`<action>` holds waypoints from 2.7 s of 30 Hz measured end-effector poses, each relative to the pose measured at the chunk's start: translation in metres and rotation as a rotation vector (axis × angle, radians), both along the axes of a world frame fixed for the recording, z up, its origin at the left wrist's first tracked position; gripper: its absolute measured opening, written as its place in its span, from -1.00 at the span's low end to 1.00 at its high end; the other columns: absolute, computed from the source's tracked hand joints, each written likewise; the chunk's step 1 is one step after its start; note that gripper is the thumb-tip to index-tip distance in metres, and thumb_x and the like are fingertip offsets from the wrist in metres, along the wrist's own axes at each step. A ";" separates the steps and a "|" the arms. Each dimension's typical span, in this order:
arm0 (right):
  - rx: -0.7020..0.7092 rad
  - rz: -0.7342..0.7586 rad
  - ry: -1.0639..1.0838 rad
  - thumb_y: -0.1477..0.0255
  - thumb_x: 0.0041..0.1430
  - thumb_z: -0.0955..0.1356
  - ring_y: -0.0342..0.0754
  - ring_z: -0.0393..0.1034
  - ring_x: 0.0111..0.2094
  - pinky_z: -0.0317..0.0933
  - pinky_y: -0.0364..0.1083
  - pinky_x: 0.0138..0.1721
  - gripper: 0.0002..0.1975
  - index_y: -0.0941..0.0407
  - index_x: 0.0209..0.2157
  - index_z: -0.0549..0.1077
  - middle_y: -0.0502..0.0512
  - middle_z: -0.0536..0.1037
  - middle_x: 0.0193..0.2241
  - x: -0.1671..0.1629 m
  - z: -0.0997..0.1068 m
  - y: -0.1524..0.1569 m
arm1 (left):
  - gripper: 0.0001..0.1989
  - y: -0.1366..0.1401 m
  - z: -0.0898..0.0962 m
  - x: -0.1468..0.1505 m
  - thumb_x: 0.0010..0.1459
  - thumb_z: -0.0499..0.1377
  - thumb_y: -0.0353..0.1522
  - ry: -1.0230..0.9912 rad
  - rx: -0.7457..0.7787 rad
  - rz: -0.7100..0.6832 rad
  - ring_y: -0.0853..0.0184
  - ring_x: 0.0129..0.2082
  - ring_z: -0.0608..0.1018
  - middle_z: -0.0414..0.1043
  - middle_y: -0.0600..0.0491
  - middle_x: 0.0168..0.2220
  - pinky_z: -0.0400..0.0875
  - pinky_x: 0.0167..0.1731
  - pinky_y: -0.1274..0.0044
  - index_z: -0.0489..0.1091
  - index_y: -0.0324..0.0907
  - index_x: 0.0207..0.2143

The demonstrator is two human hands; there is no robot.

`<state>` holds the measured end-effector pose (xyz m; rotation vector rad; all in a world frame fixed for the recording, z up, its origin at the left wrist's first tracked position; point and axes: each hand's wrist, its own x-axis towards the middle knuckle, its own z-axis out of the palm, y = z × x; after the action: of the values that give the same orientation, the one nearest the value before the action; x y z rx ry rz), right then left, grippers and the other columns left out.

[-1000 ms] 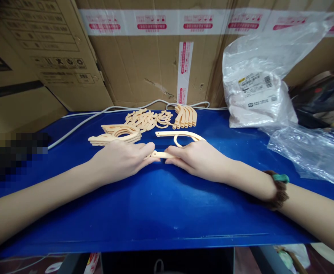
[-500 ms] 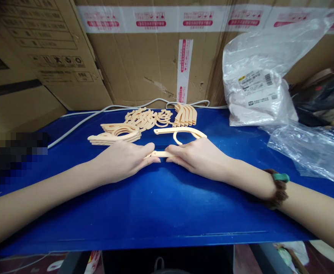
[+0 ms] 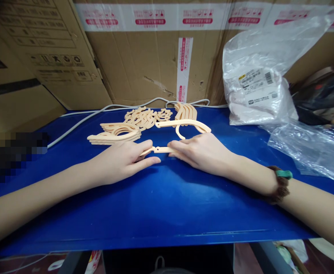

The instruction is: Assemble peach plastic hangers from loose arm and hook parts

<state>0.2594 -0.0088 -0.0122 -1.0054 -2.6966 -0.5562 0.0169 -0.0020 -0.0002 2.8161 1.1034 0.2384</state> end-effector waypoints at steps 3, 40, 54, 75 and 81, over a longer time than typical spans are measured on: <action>-0.046 0.013 0.005 0.24 0.42 0.11 -0.10 0.46 -0.51 0.01 -0.13 -0.53 -0.61 0.10 -0.11 0.47 0.07 0.63 -0.40 0.000 0.000 0.000 | -0.62 -0.002 0.000 0.001 0.34 -0.05 -0.08 0.042 0.061 -0.001 0.35 -0.57 0.35 0.28 0.16 -0.57 0.07 -0.51 0.54 0.21 -0.16 -0.39; -0.350 0.047 0.117 0.19 0.40 0.12 -0.09 0.41 -0.44 0.11 -0.12 -0.40 -0.60 0.08 -0.08 0.47 0.06 0.58 -0.39 -0.004 0.000 -0.003 | -0.68 0.003 -0.009 -0.001 0.41 -0.18 -0.24 0.277 0.544 -0.159 0.28 -0.63 0.50 0.41 0.06 -0.54 -0.08 -0.70 0.53 0.21 -0.20 -0.32; -0.675 0.098 0.228 0.22 0.38 0.17 -0.12 0.36 -0.40 0.14 -0.15 -0.34 -0.67 0.08 -0.15 0.46 0.00 0.52 -0.36 -0.003 0.010 -0.003 | -0.66 -0.008 -0.001 0.001 0.37 -0.17 -0.31 0.329 0.799 -0.221 0.31 -0.64 0.40 0.35 0.05 -0.55 0.03 -0.64 0.48 0.25 -0.19 -0.40; -0.311 0.057 0.024 0.29 0.40 0.13 -0.07 0.46 -0.42 0.14 -0.11 -0.36 -0.64 0.05 0.01 0.44 0.08 0.63 -0.35 -0.004 0.001 -0.004 | -0.74 0.003 -0.010 -0.004 0.32 -0.08 -0.31 0.110 0.485 -0.233 0.38 -0.58 0.49 0.43 0.13 -0.54 -0.07 -0.62 0.54 0.24 -0.19 -0.41; -0.296 0.058 0.035 0.29 0.39 0.13 -0.06 0.45 -0.43 0.15 -0.11 -0.38 -0.64 0.05 -0.01 0.47 0.09 0.63 -0.37 -0.005 0.001 -0.005 | -0.74 0.003 -0.010 -0.003 0.31 -0.07 -0.31 0.102 0.490 -0.236 0.37 -0.58 0.50 0.42 0.14 -0.55 -0.08 -0.62 0.53 0.24 -0.19 -0.43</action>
<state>0.2542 -0.0140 -0.0107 -0.9883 -2.8209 -0.1281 0.0134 0.0006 -0.0100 3.3909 0.8032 0.3939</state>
